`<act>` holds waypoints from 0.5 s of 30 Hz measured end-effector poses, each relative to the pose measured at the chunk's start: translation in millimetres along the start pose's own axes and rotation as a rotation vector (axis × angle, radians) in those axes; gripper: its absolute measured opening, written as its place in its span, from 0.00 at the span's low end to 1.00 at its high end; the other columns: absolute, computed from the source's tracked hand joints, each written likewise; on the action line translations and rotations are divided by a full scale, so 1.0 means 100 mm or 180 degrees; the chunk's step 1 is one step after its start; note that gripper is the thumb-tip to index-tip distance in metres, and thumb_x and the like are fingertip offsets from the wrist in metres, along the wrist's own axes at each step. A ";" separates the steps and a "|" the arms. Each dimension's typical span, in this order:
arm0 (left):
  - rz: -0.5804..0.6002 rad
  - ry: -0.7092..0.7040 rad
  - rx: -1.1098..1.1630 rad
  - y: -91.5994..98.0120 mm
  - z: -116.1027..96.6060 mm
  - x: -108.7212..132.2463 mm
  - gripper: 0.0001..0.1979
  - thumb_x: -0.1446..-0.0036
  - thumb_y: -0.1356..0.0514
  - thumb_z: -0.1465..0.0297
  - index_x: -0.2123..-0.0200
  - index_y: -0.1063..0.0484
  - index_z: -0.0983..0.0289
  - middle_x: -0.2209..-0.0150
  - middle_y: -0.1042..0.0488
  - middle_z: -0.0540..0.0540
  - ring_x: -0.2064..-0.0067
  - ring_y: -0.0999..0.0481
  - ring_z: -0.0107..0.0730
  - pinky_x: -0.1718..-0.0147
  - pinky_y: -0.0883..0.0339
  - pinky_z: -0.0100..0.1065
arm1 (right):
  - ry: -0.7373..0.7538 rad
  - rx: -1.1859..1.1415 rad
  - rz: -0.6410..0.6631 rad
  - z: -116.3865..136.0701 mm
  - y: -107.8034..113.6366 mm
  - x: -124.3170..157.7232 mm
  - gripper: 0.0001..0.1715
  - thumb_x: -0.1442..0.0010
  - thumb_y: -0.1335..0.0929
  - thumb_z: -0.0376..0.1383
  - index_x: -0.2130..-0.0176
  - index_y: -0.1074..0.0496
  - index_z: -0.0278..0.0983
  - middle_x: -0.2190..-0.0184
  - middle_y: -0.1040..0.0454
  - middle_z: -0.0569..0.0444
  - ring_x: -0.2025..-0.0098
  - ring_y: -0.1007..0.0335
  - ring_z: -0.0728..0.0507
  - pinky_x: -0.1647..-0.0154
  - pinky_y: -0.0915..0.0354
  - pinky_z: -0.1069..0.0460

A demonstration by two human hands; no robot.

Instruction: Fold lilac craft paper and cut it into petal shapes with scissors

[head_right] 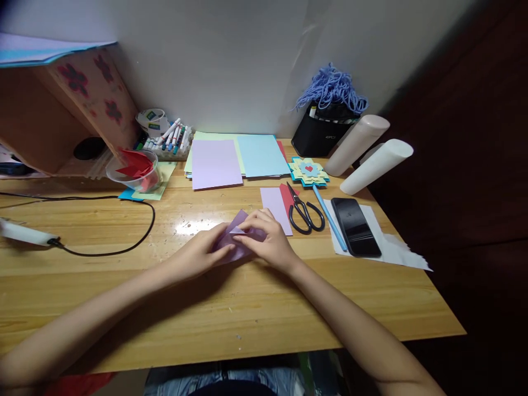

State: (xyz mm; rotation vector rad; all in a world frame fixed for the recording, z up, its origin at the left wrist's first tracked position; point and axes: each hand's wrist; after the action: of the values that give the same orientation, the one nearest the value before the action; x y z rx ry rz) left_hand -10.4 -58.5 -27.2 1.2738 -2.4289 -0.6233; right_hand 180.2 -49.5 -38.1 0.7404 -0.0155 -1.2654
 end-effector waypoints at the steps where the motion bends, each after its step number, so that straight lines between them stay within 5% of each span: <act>1: 0.0019 0.0039 -0.0031 0.00 0.01 -0.01 0.11 0.43 0.47 0.65 0.59 0.33 0.63 0.64 0.27 0.55 0.65 0.30 0.34 0.69 0.42 0.31 | -0.0073 -0.0106 -0.0035 -0.03 0.00 0.00 0.03 0.47 0.30 0.37 0.69 0.28 0.41 0.73 0.32 0.55 0.65 0.37 0.44 0.61 0.38 0.47; 8: 0.0161 0.0060 -0.0114 0.00 0.01 -0.04 0.15 0.40 0.53 0.63 0.72 0.33 0.64 0.75 0.32 0.50 0.73 0.37 0.27 0.74 0.47 0.29 | -0.0602 -0.0694 -0.0359 -0.13 -0.01 -0.04 0.07 0.48 0.30 0.39 0.73 0.27 0.37 0.57 0.32 0.48 0.52 0.35 0.42 0.52 0.37 0.47; 15: -0.0123 0.0062 -0.0228 -0.02 -0.03 -0.03 0.15 0.41 0.51 0.61 0.74 0.35 0.64 0.75 0.32 0.50 0.73 0.37 0.27 0.74 0.47 0.28 | -0.1192 -0.1208 -0.0334 -0.01 -0.07 -0.01 0.12 0.57 0.26 0.39 0.74 0.29 0.35 0.75 0.26 0.55 0.72 0.29 0.48 0.69 0.32 0.53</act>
State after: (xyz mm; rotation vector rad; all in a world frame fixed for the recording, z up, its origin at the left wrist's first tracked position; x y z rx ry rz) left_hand -6.1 -58.1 -25.7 1.2945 -2.3495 -0.6986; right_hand 174.2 -48.6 -42.5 0.1744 -0.0405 -1.4405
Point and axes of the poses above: each hand's wrist, its own x-axis away from the middle knuckle, its own y-axis out of the back of the hand, z = x × y
